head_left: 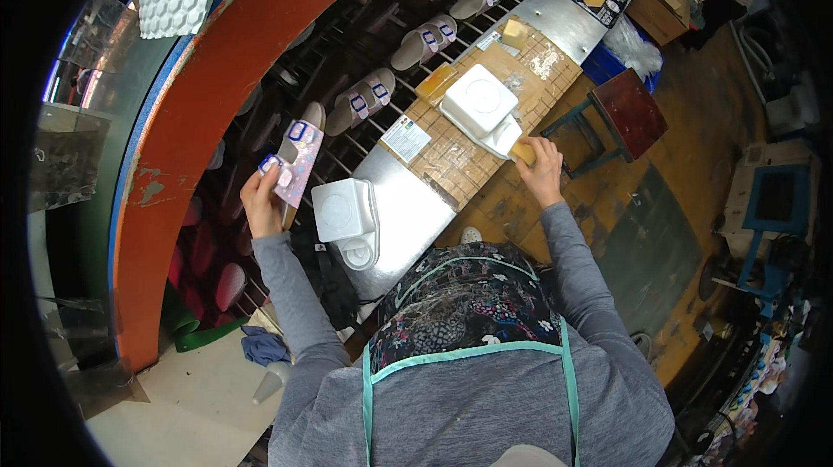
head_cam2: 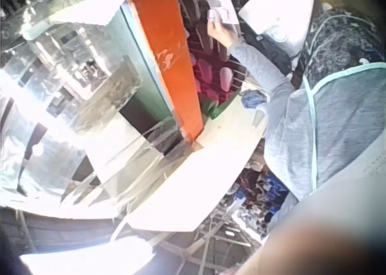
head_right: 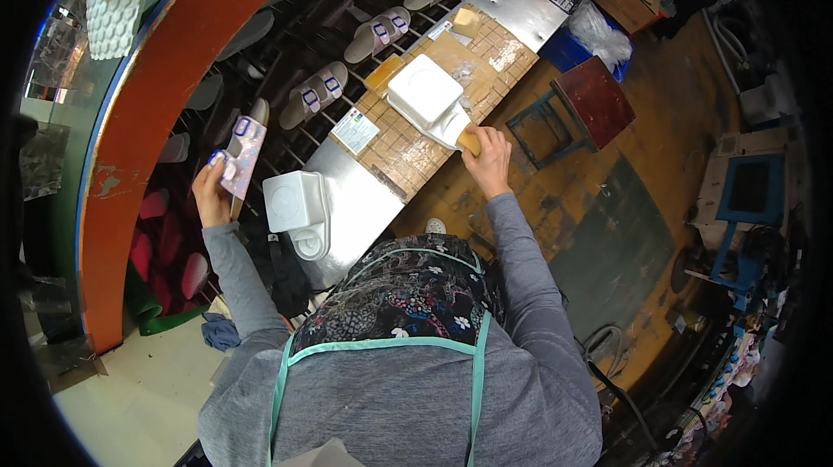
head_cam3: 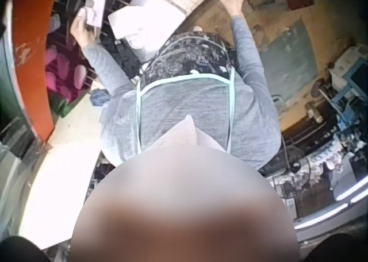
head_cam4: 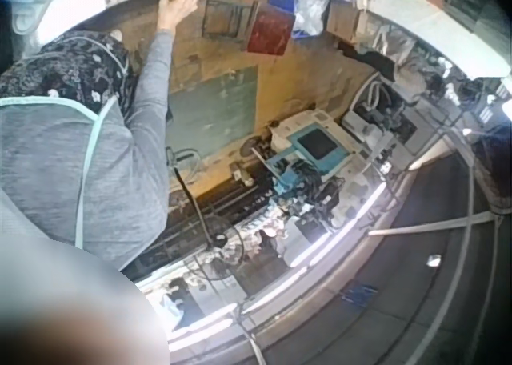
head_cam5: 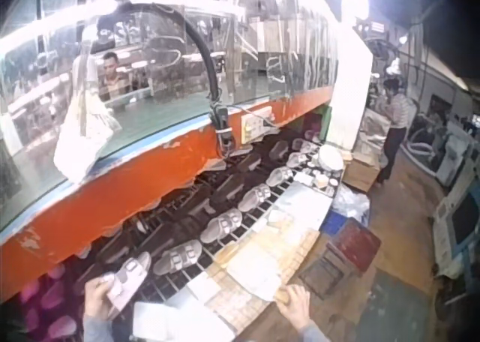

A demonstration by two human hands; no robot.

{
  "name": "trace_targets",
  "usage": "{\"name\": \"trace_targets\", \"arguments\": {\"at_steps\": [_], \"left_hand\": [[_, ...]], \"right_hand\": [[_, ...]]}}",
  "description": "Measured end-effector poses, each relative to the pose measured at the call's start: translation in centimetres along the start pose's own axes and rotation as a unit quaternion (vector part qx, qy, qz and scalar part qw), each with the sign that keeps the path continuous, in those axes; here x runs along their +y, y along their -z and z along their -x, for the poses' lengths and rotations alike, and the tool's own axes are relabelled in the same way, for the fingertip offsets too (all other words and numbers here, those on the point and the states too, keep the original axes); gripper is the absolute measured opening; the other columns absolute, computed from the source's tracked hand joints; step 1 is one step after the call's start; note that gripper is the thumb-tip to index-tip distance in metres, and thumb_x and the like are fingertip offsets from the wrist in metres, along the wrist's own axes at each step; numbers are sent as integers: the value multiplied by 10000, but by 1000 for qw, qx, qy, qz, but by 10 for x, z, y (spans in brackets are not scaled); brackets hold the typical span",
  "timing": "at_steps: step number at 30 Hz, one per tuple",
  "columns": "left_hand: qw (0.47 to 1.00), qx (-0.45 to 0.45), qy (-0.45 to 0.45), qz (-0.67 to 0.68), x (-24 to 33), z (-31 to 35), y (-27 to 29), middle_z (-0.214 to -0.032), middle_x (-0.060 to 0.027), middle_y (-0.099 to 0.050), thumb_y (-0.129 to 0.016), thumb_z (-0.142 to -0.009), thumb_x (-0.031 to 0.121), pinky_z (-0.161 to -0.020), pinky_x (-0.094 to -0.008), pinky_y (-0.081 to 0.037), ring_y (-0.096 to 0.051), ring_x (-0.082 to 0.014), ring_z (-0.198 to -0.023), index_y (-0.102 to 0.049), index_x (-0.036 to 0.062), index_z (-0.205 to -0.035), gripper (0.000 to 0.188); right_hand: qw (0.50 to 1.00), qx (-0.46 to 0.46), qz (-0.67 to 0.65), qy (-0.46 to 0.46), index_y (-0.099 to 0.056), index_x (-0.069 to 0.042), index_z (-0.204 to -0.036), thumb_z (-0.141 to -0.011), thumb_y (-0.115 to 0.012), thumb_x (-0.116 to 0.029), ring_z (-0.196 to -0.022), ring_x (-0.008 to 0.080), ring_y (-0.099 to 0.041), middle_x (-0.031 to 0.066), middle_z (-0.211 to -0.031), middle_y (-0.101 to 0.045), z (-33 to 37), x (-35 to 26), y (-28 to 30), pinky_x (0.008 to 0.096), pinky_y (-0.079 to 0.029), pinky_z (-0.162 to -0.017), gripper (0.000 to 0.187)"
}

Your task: The person uses shears to trim excess material from a white slipper sole, then uses a yellow sanding block to smooth the sole surface. The person handles multiple slippers one at a time, sanding each sole and placing them back on the rack.

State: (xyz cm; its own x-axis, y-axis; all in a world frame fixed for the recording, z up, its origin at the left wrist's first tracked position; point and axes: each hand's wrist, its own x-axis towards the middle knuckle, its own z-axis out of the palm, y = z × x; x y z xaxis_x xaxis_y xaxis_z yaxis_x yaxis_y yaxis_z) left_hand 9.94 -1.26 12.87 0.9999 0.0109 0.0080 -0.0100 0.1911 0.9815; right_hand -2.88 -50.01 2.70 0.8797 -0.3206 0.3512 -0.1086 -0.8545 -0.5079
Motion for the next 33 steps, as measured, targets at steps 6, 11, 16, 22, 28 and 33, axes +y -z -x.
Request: {"name": "trace_targets", "arguments": {"at_steps": [6,11,16,22,28,33], "left_hand": [[772,-196,-42,603,-33,44,-86,-1493,-161,-428,-501,-950,549,-1135,-529,-327,-427,-360,-1355,-391,63,-1469,719],[638,-222,242,696,-70,67,-173,-1427,-218,-475,-533,-948,449,-1123,-520,-346,-476,-368,-1304,-416,-6,-1418,665],[682,-237,280,633,-50,90,-246,-1381,-165,-544,-499,-977,462,-1043,-468,-453,-564,-309,-1225,-429,24,-1425,630],[793,-301,237,475,-10,122,-274,-1407,-136,-515,-343,-1010,572,-1042,-431,-449,-552,-271,-1236,-382,74,-1465,675],[840,-252,227,423,-3,140,-261,-1384,-110,-535,-308,-1033,532,-1042,-412,-444,-559,-257,-1219,-388,74,-1459,630],[846,-239,208,428,6,151,-255,-1410,-135,-502,-298,-1037,526,-1065,-418,-417,-515,-255,-1268,-380,58,-1457,634]], "right_hand": [[800,-6,-526,-288,-622,-84,-1157,-825,-695,-193,-847,213,-608,76,-968,-659,2,16,7,337,-487,-732,357],[493,-6,-788,-367,-541,-107,-1275,-887,-691,-318,-967,223,-581,115,-1167,-599,2,-8,50,374,-482,-865,467],[660,23,-747,-78,-470,-56,-1317,-830,-754,-112,-1169,239,-560,124,-1242,-578,-19,-79,140,394,-457,-1011,566],[944,79,-255,191,-642,-62,-1129,-648,-759,54,-1083,304,-601,123,-1198,-620,-10,-147,188,397,-490,-941,508],[925,-6,-246,290,-727,-144,-1062,-570,-771,-82,-990,219,-610,26,-1013,-701,10,-166,180,374,-400,-880,498],[930,145,-239,238,-686,-118,-1066,-578,-796,-55,-1031,271,-570,44,-1064,-702,-7,-171,172,382,-395,-926,505]]}}
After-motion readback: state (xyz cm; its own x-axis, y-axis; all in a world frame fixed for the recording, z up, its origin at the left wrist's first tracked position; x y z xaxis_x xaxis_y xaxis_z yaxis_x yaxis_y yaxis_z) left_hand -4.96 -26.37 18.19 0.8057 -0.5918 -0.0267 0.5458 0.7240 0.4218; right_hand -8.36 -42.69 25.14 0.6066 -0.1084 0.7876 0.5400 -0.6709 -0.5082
